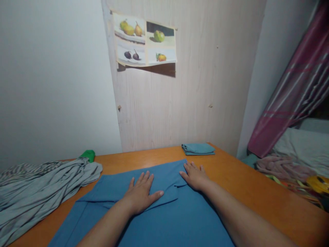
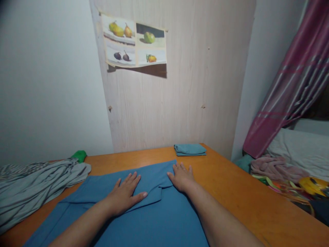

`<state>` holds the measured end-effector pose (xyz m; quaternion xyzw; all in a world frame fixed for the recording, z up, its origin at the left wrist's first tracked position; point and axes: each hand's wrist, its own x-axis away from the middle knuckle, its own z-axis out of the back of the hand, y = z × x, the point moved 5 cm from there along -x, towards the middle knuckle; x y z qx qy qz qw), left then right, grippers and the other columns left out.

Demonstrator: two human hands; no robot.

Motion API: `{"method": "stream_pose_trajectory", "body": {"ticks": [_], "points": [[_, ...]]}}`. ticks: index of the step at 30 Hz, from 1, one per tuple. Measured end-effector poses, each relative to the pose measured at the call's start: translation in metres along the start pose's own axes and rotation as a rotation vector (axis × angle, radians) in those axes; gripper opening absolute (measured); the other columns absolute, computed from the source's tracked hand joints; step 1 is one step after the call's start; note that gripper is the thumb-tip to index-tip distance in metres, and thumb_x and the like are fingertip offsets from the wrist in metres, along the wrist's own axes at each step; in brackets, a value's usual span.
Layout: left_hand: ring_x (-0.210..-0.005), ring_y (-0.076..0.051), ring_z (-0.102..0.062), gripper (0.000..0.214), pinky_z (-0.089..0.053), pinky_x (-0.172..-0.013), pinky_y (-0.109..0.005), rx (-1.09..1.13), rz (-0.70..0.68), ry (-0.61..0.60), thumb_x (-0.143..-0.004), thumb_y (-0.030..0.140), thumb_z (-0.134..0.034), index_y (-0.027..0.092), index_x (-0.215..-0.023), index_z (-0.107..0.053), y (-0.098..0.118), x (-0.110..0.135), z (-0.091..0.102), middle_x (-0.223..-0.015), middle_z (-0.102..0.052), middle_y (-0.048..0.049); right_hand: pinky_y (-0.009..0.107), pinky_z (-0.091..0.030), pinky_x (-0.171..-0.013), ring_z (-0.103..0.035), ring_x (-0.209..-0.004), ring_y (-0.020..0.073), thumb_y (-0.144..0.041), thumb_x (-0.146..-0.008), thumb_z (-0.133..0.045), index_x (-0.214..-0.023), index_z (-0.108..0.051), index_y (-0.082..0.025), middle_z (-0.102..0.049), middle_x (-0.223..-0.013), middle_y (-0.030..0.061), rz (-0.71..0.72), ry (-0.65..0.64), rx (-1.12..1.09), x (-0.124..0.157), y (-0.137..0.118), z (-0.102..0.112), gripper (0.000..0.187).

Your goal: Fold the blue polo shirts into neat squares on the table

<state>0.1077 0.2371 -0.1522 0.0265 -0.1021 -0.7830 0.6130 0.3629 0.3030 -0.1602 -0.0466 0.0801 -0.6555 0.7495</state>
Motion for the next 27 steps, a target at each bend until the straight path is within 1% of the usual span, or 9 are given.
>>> {"method": "stream_pose_trajectory", "body": {"ticks": [4, 7, 9, 11, 14, 17, 21, 24, 27], "points": [[-0.154, -0.032, -0.004, 0.107, -0.004, -0.121, -0.062, 0.0, 0.022, -0.014, -0.079, 0.09, -0.022, 0.019, -0.16, -0.019, 0.002, 0.003, 0.004, -0.166, -0.008, -0.0088, 0.068, 0.001, -0.115, -0.016, -0.151, 0.0342, -0.055, -0.099, -0.026, -0.154, -0.036, -0.012, -0.03, -0.161, 0.0164, -0.109, 0.01, 0.03, -0.001, 0.006, -0.001, 0.071], [-0.154, -0.032, -0.004, 0.107, -0.004, -0.121, -0.062, 0.0, 0.024, -0.011, -0.079, 0.09, -0.022, 0.02, -0.159, -0.02, 0.004, 0.003, 0.005, -0.166, -0.007, -0.0087, 0.062, 0.006, -0.118, -0.009, -0.153, 0.0307, -0.048, -0.099, -0.027, -0.154, -0.036, -0.013, -0.026, -0.163, 0.015, -0.028, 0.1, 0.031, -0.001, -0.004, 0.008, 0.065], [-0.154, -0.032, -0.004, 0.106, -0.004, -0.121, -0.063, -0.001, 0.023, -0.011, -0.079, 0.09, -0.022, 0.02, -0.159, -0.021, 0.004, 0.003, 0.005, -0.166, -0.007, -0.009, 0.058, 0.005, -0.119, -0.005, -0.154, 0.0285, -0.051, -0.1, -0.024, -0.156, -0.033, -0.015, -0.022, -0.165, 0.0119, 0.061, 0.118, 0.006, -0.001, -0.011, 0.01, 0.067], [-0.154, -0.033, -0.004, 0.107, -0.004, -0.12, -0.063, 0.002, 0.019, -0.016, -0.079, 0.09, -0.022, 0.02, -0.159, -0.021, 0.004, 0.003, 0.004, -0.166, -0.008, -0.0094, 0.059, 0.001, -0.119, -0.006, -0.154, 0.0295, -0.06, -0.099, -0.02, -0.157, -0.03, -0.016, -0.021, -0.165, 0.0111, 0.105, 0.051, -0.016, -0.001, -0.013, 0.005, 0.073], [-0.154, -0.033, -0.005, 0.108, -0.004, -0.121, -0.063, 0.029, 0.008, -0.024, -0.078, 0.09, -0.024, 0.019, -0.16, -0.019, 0.002, 0.002, 0.004, -0.166, -0.008, -0.0098, 0.064, -0.005, -0.118, -0.011, -0.153, 0.0321, -0.069, -0.096, -0.018, -0.158, -0.028, -0.017, -0.021, -0.165, 0.0116, 0.094, -0.054, -0.021, -0.003, -0.007, -0.006, 0.082], [-0.154, -0.031, -0.008, 0.107, -0.008, -0.123, -0.056, 0.104, 0.006, -0.017, -0.081, 0.088, -0.024, 0.015, -0.16, -0.018, -0.006, 0.001, 0.007, -0.166, -0.011, -0.013, 0.065, -0.008, -0.118, -0.012, -0.153, 0.0316, -0.071, -0.095, -0.017, -0.158, -0.028, -0.017, -0.02, -0.165, 0.0107, 0.088, -0.039, -0.016, -0.006, -0.002, -0.013, 0.084], [-0.152, -0.029, -0.022, 0.097, -0.02, -0.122, -0.042, 0.137, 0.042, 0.109, -0.088, 0.08, -0.021, 0.01, -0.155, -0.03, -0.032, -0.002, 0.021, -0.163, -0.025, -0.018, 0.066, -0.009, -0.117, -0.014, -0.153, 0.0319, -0.072, -0.094, -0.017, -0.157, -0.03, -0.019, -0.02, -0.165, 0.0093, 0.091, -0.015, 0.003, -0.011, 0.003, -0.022, 0.083], [-0.149, -0.032, -0.029, 0.088, -0.025, -0.119, -0.045, 0.053, 0.172, 0.203, -0.092, 0.075, -0.018, 0.013, -0.148, -0.043, -0.065, -0.002, 0.028, -0.16, -0.034, -0.0172, 0.068, -0.011, -0.116, -0.015, -0.152, 0.0322, -0.073, -0.094, -0.017, -0.157, -0.031, -0.023, -0.021, -0.165, 0.0075, 0.092, -0.001, 0.012, -0.016, 0.006, -0.028, 0.082], [-0.148, -0.035, -0.03, 0.087, -0.023, -0.118, -0.054, -0.035, 0.345, 0.224, -0.091, 0.074, -0.015, 0.012, -0.143, -0.048, -0.098, 0.002, 0.026, -0.158, -0.038, -0.0201, 0.068, -0.013, -0.116, -0.015, -0.152, 0.0322, -0.073, -0.093, -0.017, -0.156, -0.033, -0.023, -0.021, -0.165, 0.0069, 0.09, 0.009, 0.024, -0.019, 0.008, -0.031, 0.082]]}}
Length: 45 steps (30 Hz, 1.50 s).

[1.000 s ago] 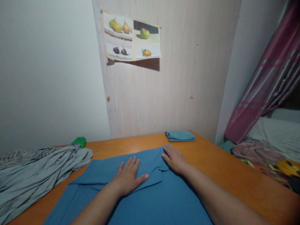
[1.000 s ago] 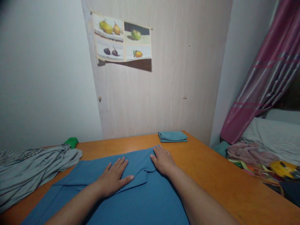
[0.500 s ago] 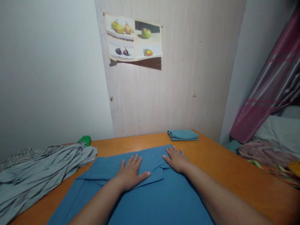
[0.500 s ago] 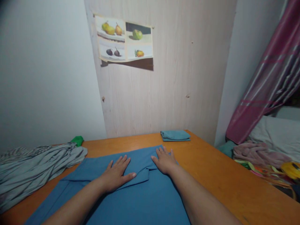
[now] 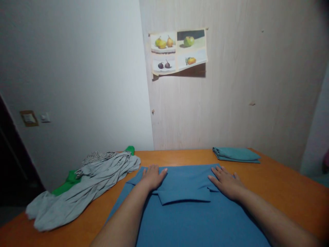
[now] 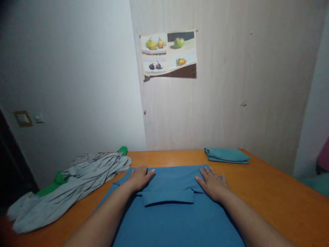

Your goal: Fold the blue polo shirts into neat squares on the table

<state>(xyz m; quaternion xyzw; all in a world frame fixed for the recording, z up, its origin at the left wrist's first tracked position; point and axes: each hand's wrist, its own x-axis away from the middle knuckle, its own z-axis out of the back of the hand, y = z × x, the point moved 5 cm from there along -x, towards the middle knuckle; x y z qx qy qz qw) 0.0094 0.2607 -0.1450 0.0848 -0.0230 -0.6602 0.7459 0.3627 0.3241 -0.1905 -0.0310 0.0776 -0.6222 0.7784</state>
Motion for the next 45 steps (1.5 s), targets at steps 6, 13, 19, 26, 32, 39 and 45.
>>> {"method": "stream_pose_trajectory", "body": {"ticks": [6, 13, 19, 26, 32, 39, 45], "points": [[-0.15, -0.037, -0.023, 0.097, -0.013, -0.121, -0.055, -0.084, 0.11, 0.022, -0.087, 0.077, -0.019, 0.004, -0.148, -0.042, -0.03, -0.005, -0.013, -0.159, -0.031, -0.0254, 0.068, -0.015, -0.116, -0.016, -0.152, 0.0318, -0.072, -0.093, -0.016, -0.156, -0.033, -0.025, -0.022, -0.165, 0.0062, -0.011, -0.001, 0.01, 0.003, -0.001, 0.003, 0.08], [-0.151, -0.037, -0.021, 0.106, -0.015, -0.121, -0.054, -0.117, 0.13, 0.02, -0.084, 0.082, -0.018, 0.003, -0.152, -0.036, -0.038, -0.011, -0.017, -0.16, -0.028, -0.0241, 0.067, -0.015, -0.116, -0.015, -0.152, 0.032, -0.073, -0.094, -0.016, -0.157, -0.032, -0.026, -0.022, -0.165, 0.0067, -0.021, -0.024, 0.0, 0.006, -0.003, 0.009, 0.08], [-0.148, -0.037, -0.027, 0.094, -0.019, -0.118, -0.057, -0.158, 0.095, 0.045, -0.087, 0.077, -0.017, 0.007, -0.142, -0.049, -0.033, -0.007, -0.011, -0.156, -0.037, -0.0246, 0.068, -0.005, -0.116, -0.013, -0.152, 0.0335, -0.07, -0.095, -0.02, -0.156, -0.033, -0.022, -0.024, -0.165, 0.0096, -0.02, 0.009, -0.014, 0.011, -0.011, 0.019, 0.079], [-0.138, -0.034, -0.045, 0.073, -0.031, -0.114, -0.052, -0.047, -0.057, 0.062, -0.095, 0.064, -0.019, 0.013, -0.129, -0.059, 0.009, 0.0, 0.019, -0.144, -0.055, -0.0206, 0.052, -0.011, -0.123, -0.021, -0.151, 0.0298, -0.062, -0.1, -0.018, -0.152, -0.041, -0.009, -0.036, -0.158, 0.0161, 0.209, 0.155, -0.174, 0.028, -0.054, 0.056, 0.078], [-0.153, -0.024, -0.02, 0.073, -0.015, -0.124, -0.046, 0.128, -0.397, -0.101, -0.099, 0.061, -0.016, 0.019, -0.156, -0.031, 0.083, 0.035, 0.016, -0.164, -0.026, -0.0085, 0.044, -0.016, -0.124, -0.022, -0.151, 0.0255, -0.063, -0.1, -0.017, -0.153, -0.039, -0.013, -0.031, -0.161, 0.0125, 0.494, 0.063, -0.319, 0.056, -0.102, 0.058, 0.077], [-0.155, -0.027, -0.006, 0.079, -0.01, -0.122, -0.058, 0.027, -0.407, -0.217, -0.097, 0.066, -0.015, 0.019, -0.16, -0.02, 0.097, 0.057, -0.019, -0.166, -0.008, -0.0079, 0.048, -0.012, -0.124, -0.013, -0.153, 0.0298, -0.065, -0.099, -0.018, -0.157, -0.027, -0.008, -0.018, -0.164, 0.0167, 0.525, -0.187, -0.229, 0.069, -0.107, 0.032, 0.082], [-0.155, -0.027, -0.007, 0.079, -0.01, -0.123, -0.056, 0.013, -0.395, -0.159, -0.095, 0.069, -0.017, 0.023, -0.16, -0.022, 0.096, 0.058, -0.022, -0.166, -0.01, -0.0057, 0.05, -0.009, -0.123, -0.011, -0.153, 0.0311, -0.07, -0.097, -0.017, -0.159, -0.024, -0.011, -0.016, -0.165, 0.0153, 0.491, -0.203, -0.215, 0.07, -0.105, 0.028, 0.085]]}}
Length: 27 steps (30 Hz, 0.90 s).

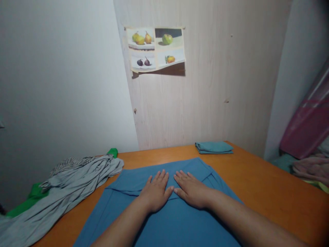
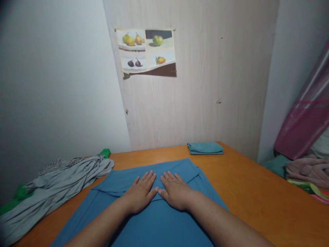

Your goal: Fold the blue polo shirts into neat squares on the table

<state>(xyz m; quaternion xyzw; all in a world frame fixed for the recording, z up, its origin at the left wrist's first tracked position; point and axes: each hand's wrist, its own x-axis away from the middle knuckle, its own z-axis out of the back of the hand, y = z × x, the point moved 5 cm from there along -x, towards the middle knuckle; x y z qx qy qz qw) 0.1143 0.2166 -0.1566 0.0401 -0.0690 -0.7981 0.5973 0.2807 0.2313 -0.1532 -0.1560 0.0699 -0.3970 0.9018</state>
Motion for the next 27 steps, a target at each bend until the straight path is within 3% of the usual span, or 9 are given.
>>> {"method": "stream_pose_trajectory", "body": {"ticks": [17, 21, 27], "points": [[-0.154, -0.029, -0.011, 0.083, -0.009, -0.122, -0.058, 0.028, 0.011, 0.045, -0.093, 0.071, -0.013, 0.021, -0.159, -0.025, 0.006, 0.007, 0.005, -0.166, -0.017, -0.0092, 0.049, -0.009, -0.123, -0.012, -0.153, 0.0284, -0.069, -0.098, -0.014, -0.159, -0.025, -0.014, -0.019, -0.165, 0.0125, -0.006, 0.028, 0.075, -0.001, 0.005, -0.007, 0.082], [-0.154, -0.031, -0.012, 0.087, -0.007, -0.121, -0.06, 0.012, 0.059, 0.07, -0.092, 0.074, -0.014, 0.018, -0.158, -0.026, -0.002, 0.024, 0.012, -0.165, -0.018, -0.0125, 0.049, -0.01, -0.123, -0.009, -0.153, 0.0286, -0.066, -0.098, -0.017, -0.159, -0.023, -0.015, -0.019, -0.165, 0.0122, -0.011, 0.013, 0.105, -0.002, 0.001, -0.005, 0.08], [-0.154, -0.03, -0.009, 0.084, -0.011, -0.12, -0.061, 0.039, 0.198, 0.071, -0.093, 0.071, -0.015, 0.02, -0.159, -0.025, -0.034, 0.068, 0.029, -0.166, -0.014, -0.0113, 0.048, -0.009, -0.123, -0.007, -0.154, 0.0283, -0.069, -0.096, -0.021, -0.16, -0.02, -0.013, -0.015, -0.166, 0.0129, -0.097, 0.053, 0.144, 0.005, -0.002, 0.006, 0.085]]}}
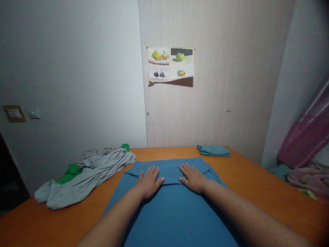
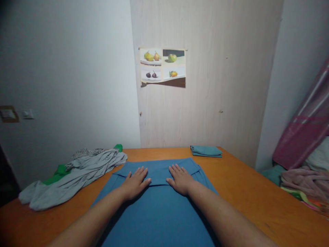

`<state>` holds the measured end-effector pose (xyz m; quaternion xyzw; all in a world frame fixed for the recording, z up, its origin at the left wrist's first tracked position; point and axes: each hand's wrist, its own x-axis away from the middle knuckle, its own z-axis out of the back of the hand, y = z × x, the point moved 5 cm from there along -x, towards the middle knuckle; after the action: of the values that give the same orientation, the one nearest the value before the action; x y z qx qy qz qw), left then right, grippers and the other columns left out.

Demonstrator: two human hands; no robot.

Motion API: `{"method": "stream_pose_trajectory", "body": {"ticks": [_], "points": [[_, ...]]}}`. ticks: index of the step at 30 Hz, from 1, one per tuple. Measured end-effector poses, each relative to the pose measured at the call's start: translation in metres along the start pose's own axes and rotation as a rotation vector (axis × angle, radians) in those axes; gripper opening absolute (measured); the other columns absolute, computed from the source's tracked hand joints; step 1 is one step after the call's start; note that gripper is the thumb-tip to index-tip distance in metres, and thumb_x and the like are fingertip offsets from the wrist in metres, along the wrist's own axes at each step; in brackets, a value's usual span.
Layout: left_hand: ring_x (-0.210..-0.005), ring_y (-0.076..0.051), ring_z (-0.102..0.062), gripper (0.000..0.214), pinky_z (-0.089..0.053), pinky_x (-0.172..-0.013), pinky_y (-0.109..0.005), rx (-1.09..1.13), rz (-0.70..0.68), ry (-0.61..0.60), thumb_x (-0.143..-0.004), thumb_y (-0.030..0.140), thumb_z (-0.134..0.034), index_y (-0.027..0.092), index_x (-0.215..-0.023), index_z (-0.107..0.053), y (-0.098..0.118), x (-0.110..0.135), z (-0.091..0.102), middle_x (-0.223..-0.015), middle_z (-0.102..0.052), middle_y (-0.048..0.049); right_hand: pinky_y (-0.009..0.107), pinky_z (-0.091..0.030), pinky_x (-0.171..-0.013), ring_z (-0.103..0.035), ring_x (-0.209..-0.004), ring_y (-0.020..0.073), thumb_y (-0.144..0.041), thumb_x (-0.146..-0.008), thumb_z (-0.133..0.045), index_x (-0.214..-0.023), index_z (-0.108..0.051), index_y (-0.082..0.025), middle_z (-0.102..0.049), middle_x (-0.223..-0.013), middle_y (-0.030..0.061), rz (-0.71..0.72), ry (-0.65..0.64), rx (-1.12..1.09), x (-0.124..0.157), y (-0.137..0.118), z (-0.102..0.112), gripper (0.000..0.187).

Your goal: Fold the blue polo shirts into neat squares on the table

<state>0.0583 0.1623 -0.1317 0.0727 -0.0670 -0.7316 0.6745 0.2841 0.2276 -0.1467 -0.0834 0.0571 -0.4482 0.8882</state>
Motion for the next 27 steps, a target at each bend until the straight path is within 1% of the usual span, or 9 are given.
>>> {"method": "stream_pose_trajectory", "body": {"ticks": [3, 6, 9, 11, 15, 20, 24, 26, 27], "points": [[-0.154, -0.029, -0.009, 0.083, -0.014, -0.12, -0.057, 0.034, 0.039, 0.012, -0.094, 0.07, -0.018, 0.02, -0.159, -0.023, -0.019, 0.026, 0.011, -0.166, -0.013, -0.0108, 0.046, -0.012, -0.122, -0.006, -0.154, 0.0284, -0.072, -0.095, -0.021, -0.159, -0.02, -0.011, -0.011, -0.166, 0.0143, -0.034, 0.032, -0.025, 0.013, -0.005, 0.01, 0.088], [-0.154, -0.028, -0.01, 0.08, -0.016, -0.121, -0.054, 0.053, 0.053, 0.002, -0.095, 0.069, -0.019, 0.023, -0.159, -0.025, -0.03, 0.056, 0.014, -0.166, -0.013, -0.0085, 0.045, -0.014, -0.123, -0.006, -0.154, 0.028, -0.073, -0.095, -0.02, -0.16, -0.018, -0.011, -0.01, -0.166, 0.0137, 0.013, 0.051, -0.076, 0.036, -0.018, 0.015, 0.089], [-0.154, -0.027, -0.01, 0.079, -0.014, -0.122, -0.053, 0.041, 0.049, -0.042, -0.094, 0.071, -0.02, 0.026, -0.159, -0.026, -0.032, 0.082, 0.008, -0.166, -0.013, -0.0062, 0.047, -0.011, -0.123, -0.007, -0.154, 0.0286, -0.074, -0.095, -0.019, -0.16, -0.021, -0.014, -0.012, -0.166, 0.0123, 0.064, 0.0, -0.092, 0.06, -0.034, 0.006, 0.089], [-0.154, -0.027, -0.011, 0.079, -0.012, -0.122, -0.054, 0.022, 0.043, -0.074, -0.094, 0.071, -0.02, 0.026, -0.158, -0.027, -0.031, 0.094, 0.001, -0.166, -0.015, -0.0062, 0.05, -0.01, -0.123, -0.007, -0.154, 0.0297, -0.075, -0.094, -0.021, -0.159, -0.023, -0.014, -0.014, -0.166, 0.013, 0.055, -0.057, -0.087, 0.071, -0.04, -0.004, 0.089], [-0.154, -0.026, -0.012, 0.077, -0.007, -0.122, -0.055, 0.014, 0.031, -0.052, -0.095, 0.07, -0.022, 0.024, -0.156, -0.033, -0.03, 0.103, -0.006, -0.165, -0.019, -0.0068, 0.051, -0.008, -0.122, -0.007, -0.154, 0.0301, -0.074, -0.094, -0.024, -0.159, -0.022, -0.013, -0.012, -0.166, 0.0138, 0.023, -0.082, -0.092, 0.081, -0.044, -0.011, 0.089], [-0.153, -0.027, -0.019, 0.071, -0.014, -0.122, -0.055, 0.082, 0.029, -0.015, -0.097, 0.063, -0.025, 0.022, -0.154, -0.037, -0.037, 0.109, -0.007, -0.163, -0.027, -0.0087, 0.048, -0.012, -0.123, -0.008, -0.154, 0.0286, -0.07, -0.096, -0.026, -0.159, -0.026, -0.013, -0.014, -0.166, 0.0131, -0.027, 0.037, -0.122, 0.088, -0.044, -0.004, 0.084], [-0.151, -0.028, -0.025, 0.067, -0.016, -0.123, -0.051, 0.11, 0.001, 0.066, -0.095, 0.058, -0.039, 0.018, -0.149, -0.047, -0.044, 0.12, -0.008, -0.16, -0.034, -0.0121, 0.049, -0.014, -0.123, -0.018, -0.152, 0.0297, -0.064, -0.096, -0.036, -0.155, -0.035, -0.014, -0.026, -0.162, 0.0143, -0.031, 0.079, -0.139, 0.101, -0.041, -0.014, 0.077], [-0.148, -0.028, -0.033, 0.065, -0.022, -0.122, -0.048, 0.17, -0.017, 0.145, -0.094, 0.056, -0.043, 0.016, -0.144, -0.053, -0.047, 0.128, -0.008, -0.156, -0.042, -0.0142, 0.05, -0.018, -0.122, -0.027, -0.149, 0.0308, -0.059, -0.096, -0.043, -0.151, -0.044, -0.014, -0.035, -0.159, 0.0153, -0.027, 0.12, -0.17, 0.11, -0.04, -0.017, 0.071], [-0.145, -0.029, -0.038, 0.063, -0.026, -0.121, -0.046, 0.208, -0.024, 0.188, -0.094, 0.055, -0.044, 0.015, -0.141, -0.056, -0.049, 0.132, -0.007, -0.153, -0.046, -0.0147, 0.049, -0.021, -0.121, -0.031, -0.148, 0.0306, -0.056, -0.096, -0.044, -0.149, -0.047, -0.014, -0.038, -0.157, 0.0156, -0.035, 0.17, -0.194, 0.115, -0.04, -0.015, 0.067]]}}
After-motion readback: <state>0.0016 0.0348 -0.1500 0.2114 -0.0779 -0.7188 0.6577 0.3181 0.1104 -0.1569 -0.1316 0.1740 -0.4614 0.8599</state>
